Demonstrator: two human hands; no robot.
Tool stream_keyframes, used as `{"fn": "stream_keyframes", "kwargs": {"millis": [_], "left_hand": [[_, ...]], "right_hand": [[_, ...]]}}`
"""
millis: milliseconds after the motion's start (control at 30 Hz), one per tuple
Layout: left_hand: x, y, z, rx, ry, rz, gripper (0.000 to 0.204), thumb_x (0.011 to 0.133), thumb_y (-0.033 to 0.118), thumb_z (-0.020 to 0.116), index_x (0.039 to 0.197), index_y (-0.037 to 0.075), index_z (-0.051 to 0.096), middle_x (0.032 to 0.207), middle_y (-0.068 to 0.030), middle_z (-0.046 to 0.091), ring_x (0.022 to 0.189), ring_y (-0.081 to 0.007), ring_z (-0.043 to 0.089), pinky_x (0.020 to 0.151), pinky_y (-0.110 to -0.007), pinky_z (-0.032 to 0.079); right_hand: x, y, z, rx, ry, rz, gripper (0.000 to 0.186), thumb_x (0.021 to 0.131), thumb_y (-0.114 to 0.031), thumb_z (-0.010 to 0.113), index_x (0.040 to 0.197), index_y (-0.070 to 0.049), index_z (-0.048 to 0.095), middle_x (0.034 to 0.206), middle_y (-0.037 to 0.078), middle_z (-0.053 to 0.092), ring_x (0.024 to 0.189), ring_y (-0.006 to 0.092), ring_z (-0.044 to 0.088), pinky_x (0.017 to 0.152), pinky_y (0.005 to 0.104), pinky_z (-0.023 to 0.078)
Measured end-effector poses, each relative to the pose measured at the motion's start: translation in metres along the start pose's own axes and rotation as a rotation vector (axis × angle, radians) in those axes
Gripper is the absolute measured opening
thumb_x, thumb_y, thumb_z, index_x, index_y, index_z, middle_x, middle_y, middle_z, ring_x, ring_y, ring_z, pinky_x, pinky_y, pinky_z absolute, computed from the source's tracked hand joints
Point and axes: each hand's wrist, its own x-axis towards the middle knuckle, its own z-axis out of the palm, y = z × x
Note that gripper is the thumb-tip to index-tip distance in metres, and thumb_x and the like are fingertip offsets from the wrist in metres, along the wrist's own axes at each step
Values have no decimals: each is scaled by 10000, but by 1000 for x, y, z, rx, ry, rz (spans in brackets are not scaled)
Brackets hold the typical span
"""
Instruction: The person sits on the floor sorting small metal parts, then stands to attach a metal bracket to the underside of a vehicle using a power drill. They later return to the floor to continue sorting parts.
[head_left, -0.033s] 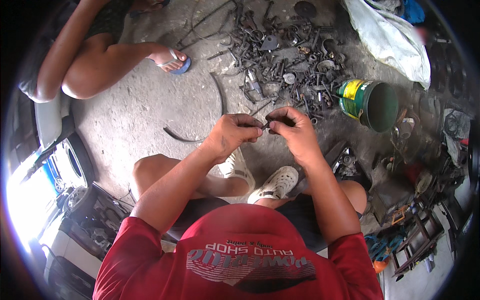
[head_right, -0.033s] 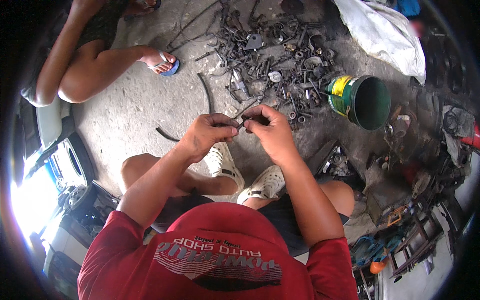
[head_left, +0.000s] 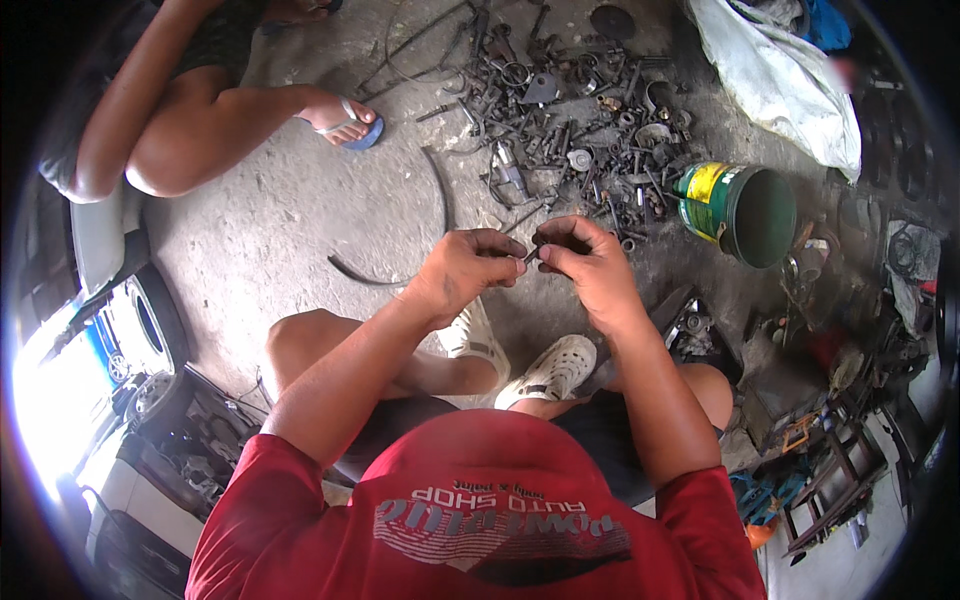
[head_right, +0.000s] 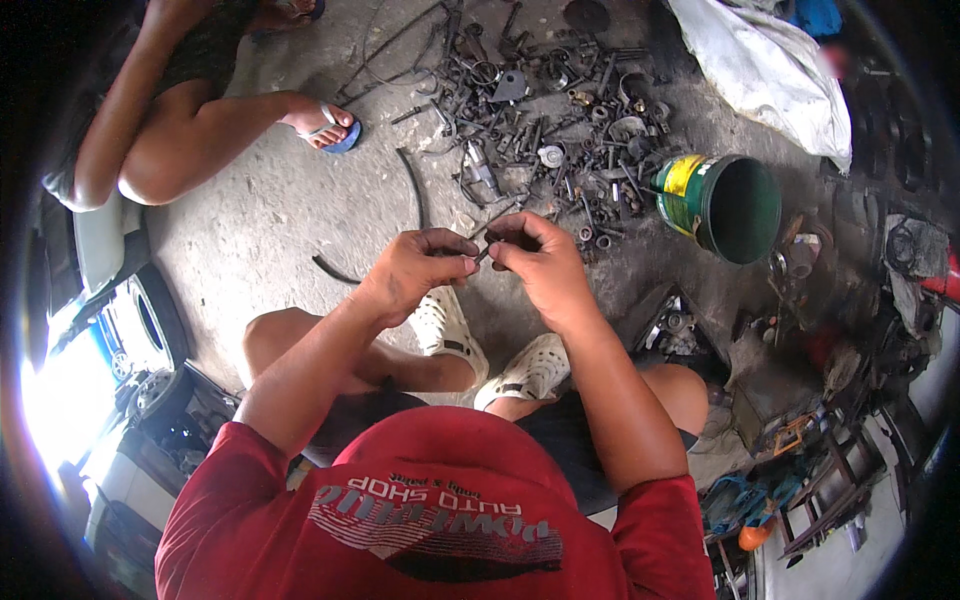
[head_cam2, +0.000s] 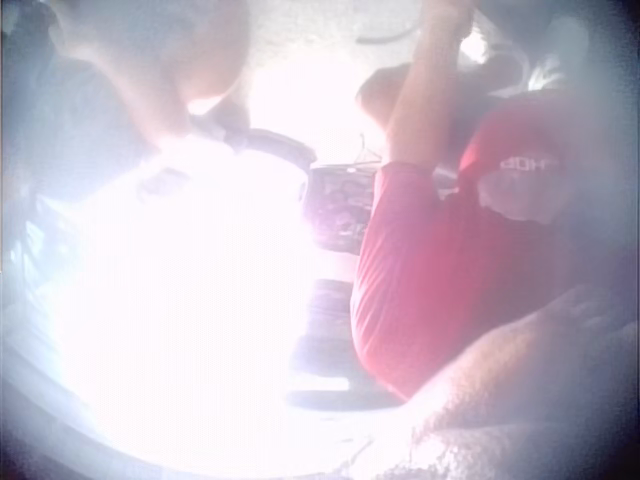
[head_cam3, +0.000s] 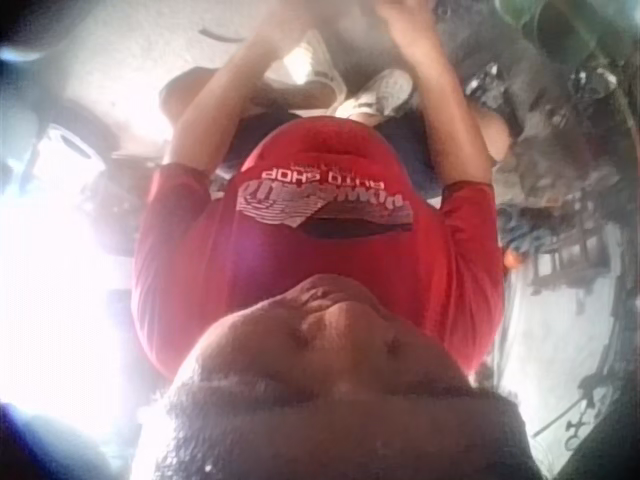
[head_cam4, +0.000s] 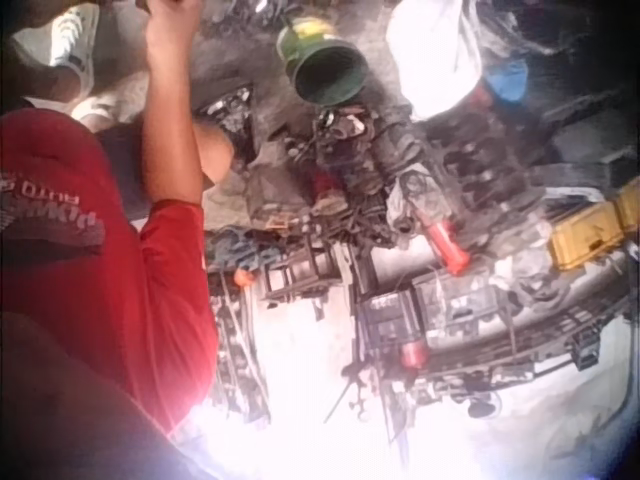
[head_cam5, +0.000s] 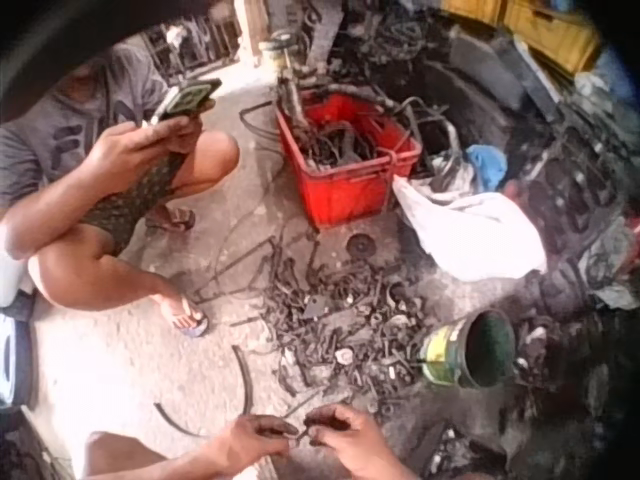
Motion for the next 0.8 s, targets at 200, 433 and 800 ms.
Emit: {"fn": "stream_keyframes", "kwargs": {"millis": [200, 433, 800], "left_hand": [[4, -17, 2, -41, -20, 83, 340, 843, 25, 781, 1155, -50, 671, 1037, -78, 698, 920, -128, 650, 838, -282, 549], [9, -19, 0, 248, 104, 124, 298, 822, 20, 802, 1091, -19, 682, 1024, -62, 712, 940, -119, 662, 851, -270, 553], [5, -22, 8, 315, 153, 160, 277, 831, 44, 800, 1072, -18, 677, 1009, -75, 729, 927, -118, 681, 833, -284, 563]], "right_hand": [[4, 8, -3, 319, 34, 225, 176, 903, -44, 744, 1065, -30, 675, 992, 45, 697, 889, 149, 664, 825, 302, 564], [8, 20, -3, 285, 65, 189, 168, 894, -52, 756, 1023, -53, 647, 978, 41, 692, 883, 144, 651, 777, 293, 544], [2, 28, 10, 210, 4, 173, 348, 884, -32, 761, 1196, -33, 608, 970, 46, 689, 875, 136, 657, 766, 285, 530]]}}
